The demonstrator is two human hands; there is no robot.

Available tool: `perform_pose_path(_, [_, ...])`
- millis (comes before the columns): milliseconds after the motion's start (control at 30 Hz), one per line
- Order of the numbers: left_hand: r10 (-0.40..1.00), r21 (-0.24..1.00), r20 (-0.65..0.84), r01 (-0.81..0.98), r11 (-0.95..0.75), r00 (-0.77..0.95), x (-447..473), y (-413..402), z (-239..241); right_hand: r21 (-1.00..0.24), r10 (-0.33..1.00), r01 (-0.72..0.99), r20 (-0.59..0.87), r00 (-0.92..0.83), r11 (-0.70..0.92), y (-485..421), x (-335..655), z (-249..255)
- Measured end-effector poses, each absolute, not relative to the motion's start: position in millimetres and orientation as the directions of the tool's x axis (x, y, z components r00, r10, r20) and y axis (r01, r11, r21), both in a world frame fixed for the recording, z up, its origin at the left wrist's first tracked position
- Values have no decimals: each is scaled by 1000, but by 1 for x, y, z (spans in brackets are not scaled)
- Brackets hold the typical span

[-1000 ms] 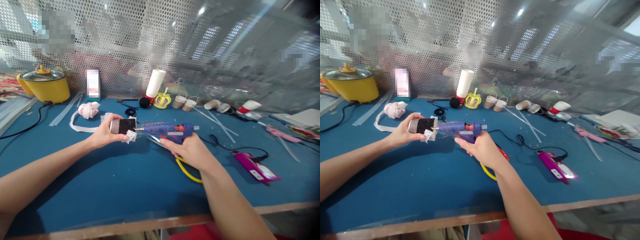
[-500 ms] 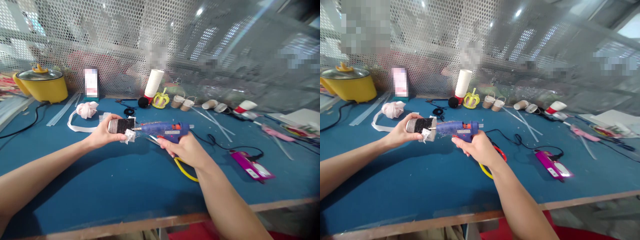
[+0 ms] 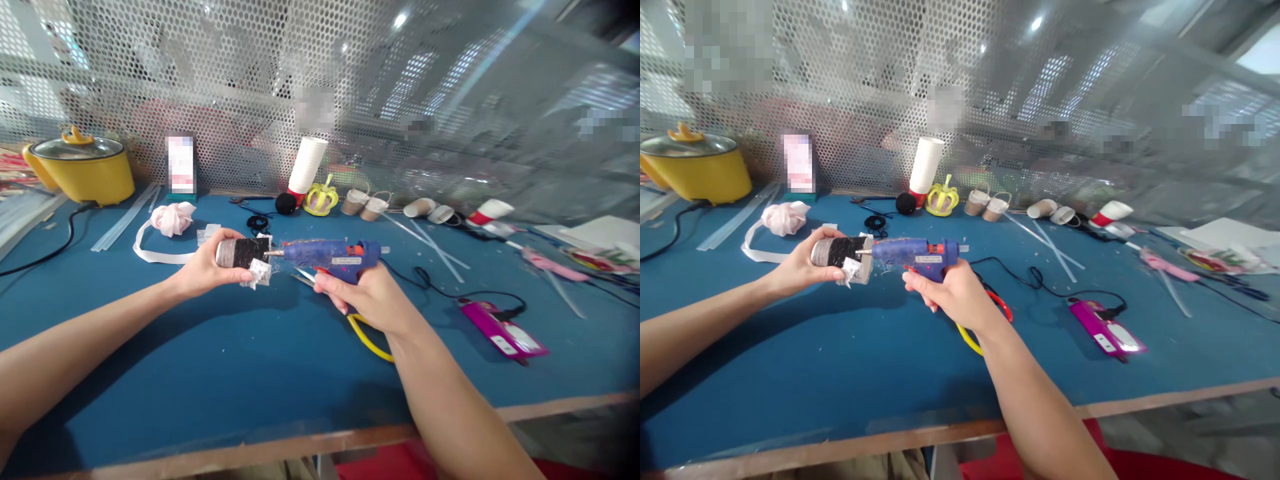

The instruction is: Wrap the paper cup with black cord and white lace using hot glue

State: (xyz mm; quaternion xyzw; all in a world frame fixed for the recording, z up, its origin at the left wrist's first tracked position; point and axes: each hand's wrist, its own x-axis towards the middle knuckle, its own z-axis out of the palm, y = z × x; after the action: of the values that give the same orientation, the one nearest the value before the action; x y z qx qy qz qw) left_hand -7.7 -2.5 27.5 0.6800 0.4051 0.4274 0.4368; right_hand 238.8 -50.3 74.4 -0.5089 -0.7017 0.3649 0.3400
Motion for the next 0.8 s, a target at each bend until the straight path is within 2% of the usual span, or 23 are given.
perform_pose_path(133, [926,940,226,183,-289,303,-7,-4,29,-859,956,471,69,-285,202,-51,236,76])
perform_pose_path(467, [903,907,284,215,-363,323,-7,-7,28,-883,970,433,87,-227,180,-47,237,70])
perform_pose_path(800, [811,764,494,288,-577,314,-8,-6,25,-911,972,384,67,-224,151,-45,239,67])
